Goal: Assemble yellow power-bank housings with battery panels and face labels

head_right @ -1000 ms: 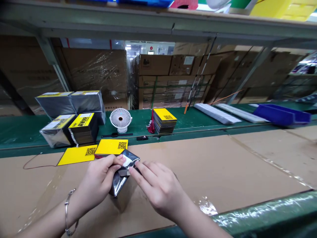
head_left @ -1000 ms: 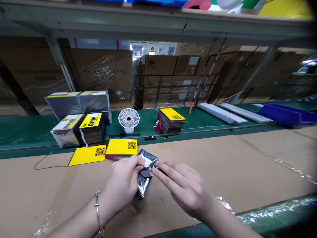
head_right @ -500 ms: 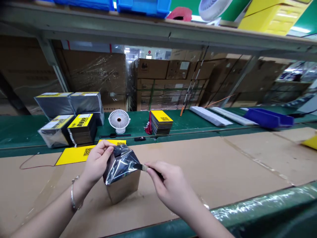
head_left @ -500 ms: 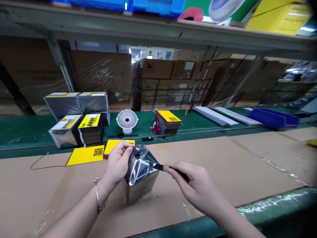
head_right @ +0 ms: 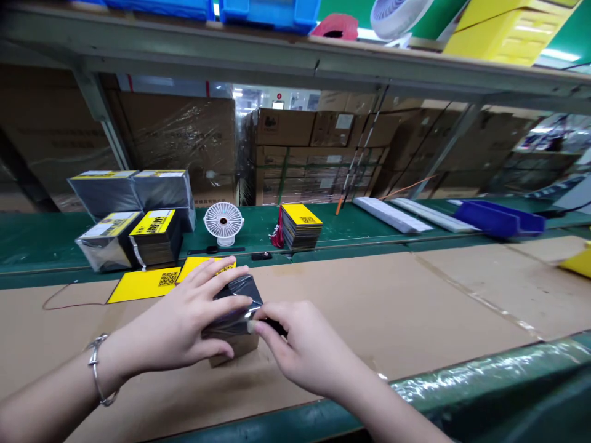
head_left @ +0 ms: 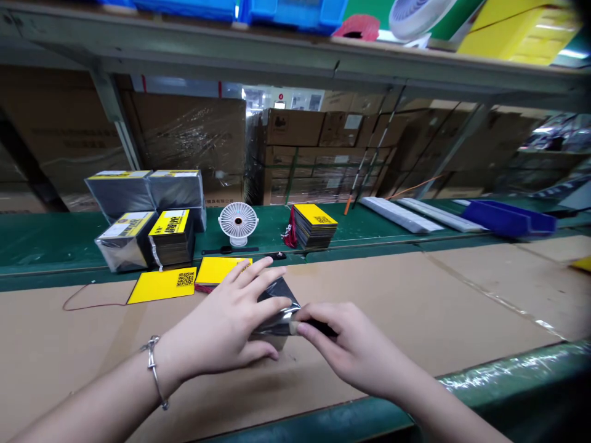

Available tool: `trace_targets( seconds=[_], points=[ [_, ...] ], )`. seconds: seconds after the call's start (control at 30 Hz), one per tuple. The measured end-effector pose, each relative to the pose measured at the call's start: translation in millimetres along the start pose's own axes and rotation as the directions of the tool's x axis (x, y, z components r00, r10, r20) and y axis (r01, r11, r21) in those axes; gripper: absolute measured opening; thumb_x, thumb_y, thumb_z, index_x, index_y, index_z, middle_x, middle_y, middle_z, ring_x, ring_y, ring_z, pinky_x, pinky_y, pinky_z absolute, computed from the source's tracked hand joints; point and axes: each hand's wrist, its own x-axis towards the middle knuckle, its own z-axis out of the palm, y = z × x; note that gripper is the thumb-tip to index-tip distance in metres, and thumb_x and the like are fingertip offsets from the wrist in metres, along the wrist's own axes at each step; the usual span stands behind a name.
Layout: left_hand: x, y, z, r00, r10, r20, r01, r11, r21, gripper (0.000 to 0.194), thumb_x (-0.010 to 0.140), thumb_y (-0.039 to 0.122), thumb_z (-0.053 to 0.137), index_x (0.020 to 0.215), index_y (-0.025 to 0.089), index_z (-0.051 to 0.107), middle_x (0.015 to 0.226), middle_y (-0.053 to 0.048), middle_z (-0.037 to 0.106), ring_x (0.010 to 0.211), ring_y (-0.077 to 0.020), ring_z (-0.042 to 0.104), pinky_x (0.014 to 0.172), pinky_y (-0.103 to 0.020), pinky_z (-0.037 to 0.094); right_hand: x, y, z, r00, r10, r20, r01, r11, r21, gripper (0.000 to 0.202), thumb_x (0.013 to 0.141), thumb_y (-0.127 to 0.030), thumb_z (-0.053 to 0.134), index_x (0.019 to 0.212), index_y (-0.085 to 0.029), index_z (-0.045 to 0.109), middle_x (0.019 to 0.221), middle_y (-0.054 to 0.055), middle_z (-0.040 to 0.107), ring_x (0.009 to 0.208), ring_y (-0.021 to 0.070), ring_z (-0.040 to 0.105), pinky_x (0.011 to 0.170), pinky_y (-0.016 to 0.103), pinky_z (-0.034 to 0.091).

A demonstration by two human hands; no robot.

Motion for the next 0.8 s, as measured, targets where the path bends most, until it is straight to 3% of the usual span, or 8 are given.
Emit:
trace_targets(
  seconds=[0.1,0.17,0.3,0.4,0.5,0.67,0.73,0.8],
  points=[
    [0,0,4.5,0.999,0.046,0.014,-0.047,0.995,0.083,0.035,0.08,0.022,0.058,0.114,0.025,0.055,0.145,-0.009,0.033,0.137,-0.0301,0.019,0.109,-0.056,0.025,-4,-3,2,0.995,-0.094,0.018,0.094,0.996,-0.004,0.015,0.093,-0.021,0.047,0.087,-0.022,0.061,0.079,-0.001,0.064,0.067,0.0119,0.059,0.063,0.022,0.044],
    [-4,0,10.5,0.99,0.139,-0.013,-0.135,0.978,0.158,0.03,0.082,0.012,0.049,0.11,0.021,0.057,0.142,-0.009,0.038,0.137,-0.0292,0.022,0.108,-0.055,0.026,-9,-1,2,0.984,-0.176,0.014,0.177,0.982,-0.073,0.016,0.093,-0.02,0.045,0.091,-0.022,0.061,0.08,0.0,0.064,0.069,0.0124,0.059,0.064,0.022,0.044],
    [-22,2,29.9,0.952,0.303,-0.036,-0.278,0.912,0.303,0.029,0.084,0.005,0.042,0.106,0.014,0.059,0.134,-0.01,0.049,0.133,-0.0283,0.03,0.111,-0.052,0.023,-21,17,1,0.963,-0.24,-0.119,0.217,0.96,-0.176,0.015,0.092,-0.018,0.045,0.097,-0.019,0.059,0.082,0.003,0.063,0.072,0.0137,0.059,0.064,0.024,0.044],
    [-36,5,46.4,0.98,0.19,-0.063,-0.167,0.948,0.27,0.03,0.083,0.004,0.04,0.102,0.015,0.06,0.135,-0.006,0.049,0.132,-0.0261,0.031,0.112,-0.049,0.025,-27,33,7,0.936,-0.24,-0.258,0.194,0.962,-0.19,0.013,0.092,-0.016,0.047,0.099,-0.018,0.058,0.084,0.004,0.063,0.073,0.0141,0.059,0.065,0.024,0.044],
    [-45,10,51.2,0.998,0.054,-0.039,-0.05,0.993,0.107,0.028,0.08,0.005,0.043,0.096,0.019,0.061,0.141,0.0,0.041,0.134,-0.0243,0.027,0.112,-0.048,0.025,-27,44,27,0.921,-0.282,-0.268,0.214,0.943,-0.256,0.016,0.092,-0.016,0.047,0.103,-0.017,0.058,0.082,0.005,0.062,0.071,0.0145,0.057,0.065,0.025,0.044],
    [-42,13,27.3,0.984,-0.078,0.158,0.109,0.975,-0.194,0.025,0.08,0.01,0.045,0.087,0.027,0.062,0.143,0.007,0.035,0.137,-0.0205,0.019,0.113,-0.049,0.024,-23,59,71,0.906,-0.405,-0.122,0.258,0.758,-0.599,0.025,0.089,-0.01,0.042,0.105,-0.014,0.061,0.072,0.006,0.057,0.065,0.0167,0.051,0.055,0.027,0.037],
    [-39,11,17.0,0.971,-0.097,0.218,0.155,0.951,-0.268,0.023,0.08,0.012,0.048,0.087,0.029,0.063,0.143,0.006,0.035,0.137,-0.0206,0.019,0.112,-0.049,0.026,-23,64,82,0.899,-0.431,-0.075,0.282,0.703,-0.652,0.026,0.087,-0.008,0.041,0.103,-0.013,0.061,0.073,0.007,0.057,0.066,0.0176,0.051,0.054,0.027,0.035],
    [-37,9,11.0,0.961,-0.109,0.253,0.19,0.928,-0.321,0.02,0.081,0.014,0.051,0.085,0.029,0.063,0.143,0.005,0.035,0.137,-0.0205,0.02,0.112,-0.049,0.025,-24,65,87,0.903,-0.423,-0.072,0.279,0.708,-0.649,0.026,0.087,-0.008,0.041,0.105,-0.012,0.06,0.073,0.006,0.056,0.067,0.0177,0.051,0.055,0.027,0.034]
  ],
)
